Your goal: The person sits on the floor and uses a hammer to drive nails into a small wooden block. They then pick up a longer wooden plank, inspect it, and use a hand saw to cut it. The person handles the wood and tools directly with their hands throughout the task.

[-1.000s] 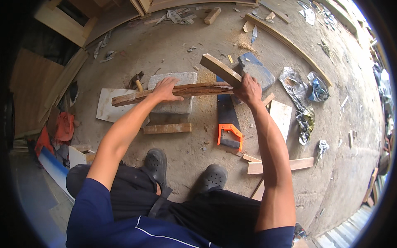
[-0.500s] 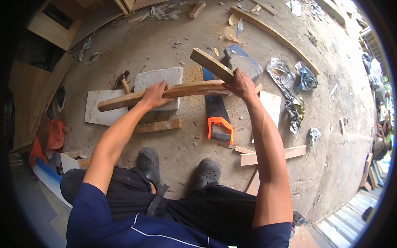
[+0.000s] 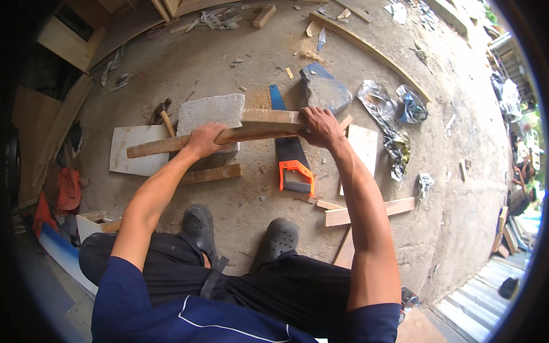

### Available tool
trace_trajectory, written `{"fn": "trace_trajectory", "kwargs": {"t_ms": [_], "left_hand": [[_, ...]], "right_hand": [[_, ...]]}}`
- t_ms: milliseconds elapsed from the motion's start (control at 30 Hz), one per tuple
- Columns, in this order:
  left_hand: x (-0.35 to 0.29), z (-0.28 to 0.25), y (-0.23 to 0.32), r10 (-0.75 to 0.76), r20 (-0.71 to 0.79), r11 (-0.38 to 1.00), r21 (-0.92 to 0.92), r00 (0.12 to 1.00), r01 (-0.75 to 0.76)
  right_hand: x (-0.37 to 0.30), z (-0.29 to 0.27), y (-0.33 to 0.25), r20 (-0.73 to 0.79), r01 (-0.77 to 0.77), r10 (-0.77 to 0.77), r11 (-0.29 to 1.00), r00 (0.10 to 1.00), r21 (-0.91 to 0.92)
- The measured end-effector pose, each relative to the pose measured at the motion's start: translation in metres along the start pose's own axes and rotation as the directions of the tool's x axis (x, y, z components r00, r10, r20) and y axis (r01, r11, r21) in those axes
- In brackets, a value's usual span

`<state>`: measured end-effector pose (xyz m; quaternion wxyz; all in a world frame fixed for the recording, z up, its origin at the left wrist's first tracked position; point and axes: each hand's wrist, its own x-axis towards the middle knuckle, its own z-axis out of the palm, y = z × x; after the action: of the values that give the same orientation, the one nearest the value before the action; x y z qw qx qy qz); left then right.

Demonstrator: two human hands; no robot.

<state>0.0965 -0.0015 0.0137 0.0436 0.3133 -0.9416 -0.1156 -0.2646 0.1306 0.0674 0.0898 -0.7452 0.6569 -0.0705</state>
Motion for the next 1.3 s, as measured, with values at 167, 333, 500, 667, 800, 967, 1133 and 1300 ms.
{"fn": "trace_trajectory", "kwargs": {"t_ms": [167, 333, 500, 667, 800, 967, 1133, 1300], "left_hand": [[0.005, -0.018, -0.013, 0.059, 0.062, 0.996, 0.066, 0.996, -0.063], [0.014, -0.022, -0.017, 0.015, 0.112, 0.99, 0.134, 0.994, -0.03], [0.017, -0.016, -0.023, -0.029, 0.111, 0.995, 0.094, 0.993, 0.019], [0.015, -0.014, -0.025, -0.016, 0.072, 0.996, 0.084, 0.997, 0.01], [0.013, -0.016, -0.018, 0.005, 0.03, 0.998, 0.058, 1.0, -0.007], [0.012, -0.011, -0.027, -0.005, 0.021, 0.998, 0.057, 1.0, 0.003], [0.013, -0.016, -0.032, -0.023, 0.01, 0.999, 0.04, 1.0, 0.023], [0.016, -0.02, -0.04, -0.067, -0.041, 0.998, 0.007, 0.997, 0.067]], "right_hand": [[0.003, 0.007, 0.001, 0.017, 0.024, -0.022, 0.996, 1.0, -0.086], [0.003, 0.017, 0.003, 0.063, 0.007, -0.005, 0.999, 0.998, -0.046], [0.007, 0.03, 0.014, 0.045, -0.01, 0.009, 1.0, 0.999, 0.024], [0.013, 0.018, 0.031, 0.122, -0.003, 0.003, 1.0, 0.993, -0.003], [0.013, -0.007, 0.036, 0.26, -0.059, 0.058, 0.998, 0.964, -0.005], [0.019, 0.004, 0.051, 0.221, -0.085, 0.043, 0.978, 0.974, 0.188], [0.027, 0.008, 0.06, 0.107, -0.159, 0.123, 0.865, 0.987, 0.477], [0.034, -0.01, 0.064, 0.087, -0.216, 0.214, 0.716, 0.973, 0.664]]}}
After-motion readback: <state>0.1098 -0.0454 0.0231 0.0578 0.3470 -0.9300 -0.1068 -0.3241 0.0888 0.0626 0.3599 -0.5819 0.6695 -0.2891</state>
